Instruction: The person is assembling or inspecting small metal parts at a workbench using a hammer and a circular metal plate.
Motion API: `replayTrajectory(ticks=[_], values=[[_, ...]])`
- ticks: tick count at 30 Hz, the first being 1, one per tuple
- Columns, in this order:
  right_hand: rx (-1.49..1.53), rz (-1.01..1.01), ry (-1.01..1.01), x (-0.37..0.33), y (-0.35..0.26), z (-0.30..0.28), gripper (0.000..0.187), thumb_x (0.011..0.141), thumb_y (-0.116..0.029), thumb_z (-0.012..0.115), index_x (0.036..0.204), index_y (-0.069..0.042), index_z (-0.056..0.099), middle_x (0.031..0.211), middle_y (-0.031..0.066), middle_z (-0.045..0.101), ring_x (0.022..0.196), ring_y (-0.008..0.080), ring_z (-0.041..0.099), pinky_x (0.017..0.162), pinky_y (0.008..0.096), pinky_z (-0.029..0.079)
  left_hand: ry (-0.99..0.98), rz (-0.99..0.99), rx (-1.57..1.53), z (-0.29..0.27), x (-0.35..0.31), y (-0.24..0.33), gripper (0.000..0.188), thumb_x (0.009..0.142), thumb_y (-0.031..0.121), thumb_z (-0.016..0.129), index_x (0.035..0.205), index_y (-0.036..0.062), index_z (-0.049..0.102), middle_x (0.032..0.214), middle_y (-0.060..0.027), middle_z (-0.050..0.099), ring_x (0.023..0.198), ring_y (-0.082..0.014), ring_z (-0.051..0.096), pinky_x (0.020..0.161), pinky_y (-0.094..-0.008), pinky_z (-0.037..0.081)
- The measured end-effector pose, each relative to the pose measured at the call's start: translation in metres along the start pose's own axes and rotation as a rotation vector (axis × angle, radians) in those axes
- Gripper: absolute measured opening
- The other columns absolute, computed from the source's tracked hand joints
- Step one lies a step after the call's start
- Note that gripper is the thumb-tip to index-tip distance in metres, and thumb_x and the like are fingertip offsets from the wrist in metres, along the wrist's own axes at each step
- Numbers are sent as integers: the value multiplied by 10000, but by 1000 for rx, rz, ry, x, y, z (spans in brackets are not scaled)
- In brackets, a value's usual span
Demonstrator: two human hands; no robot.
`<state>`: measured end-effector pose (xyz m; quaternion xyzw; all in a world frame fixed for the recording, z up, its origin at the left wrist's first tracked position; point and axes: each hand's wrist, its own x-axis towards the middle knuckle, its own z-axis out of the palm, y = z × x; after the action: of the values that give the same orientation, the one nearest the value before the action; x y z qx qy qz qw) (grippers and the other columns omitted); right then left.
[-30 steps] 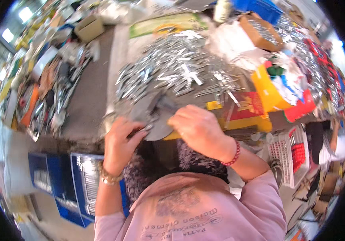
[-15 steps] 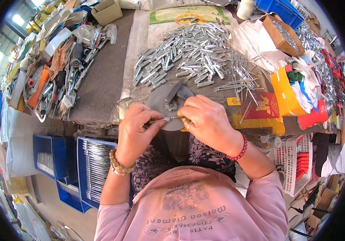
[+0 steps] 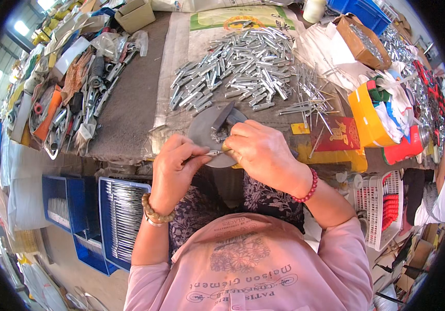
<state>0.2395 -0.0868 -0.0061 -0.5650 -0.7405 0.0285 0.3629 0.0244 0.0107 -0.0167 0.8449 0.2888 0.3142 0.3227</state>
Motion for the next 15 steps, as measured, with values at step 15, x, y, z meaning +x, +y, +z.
replayTrajectory(ticks=[15], values=[[-108, -9, 81, -10, 11, -20, 116, 835, -120, 762, 929, -96, 698, 907, 68, 603, 908, 279, 657, 793, 416, 567, -19, 3, -15, -2, 1, 3, 177, 789, -41, 858, 943, 7, 784, 860, -83, 642, 775, -234, 638, 690, -340, 496]])
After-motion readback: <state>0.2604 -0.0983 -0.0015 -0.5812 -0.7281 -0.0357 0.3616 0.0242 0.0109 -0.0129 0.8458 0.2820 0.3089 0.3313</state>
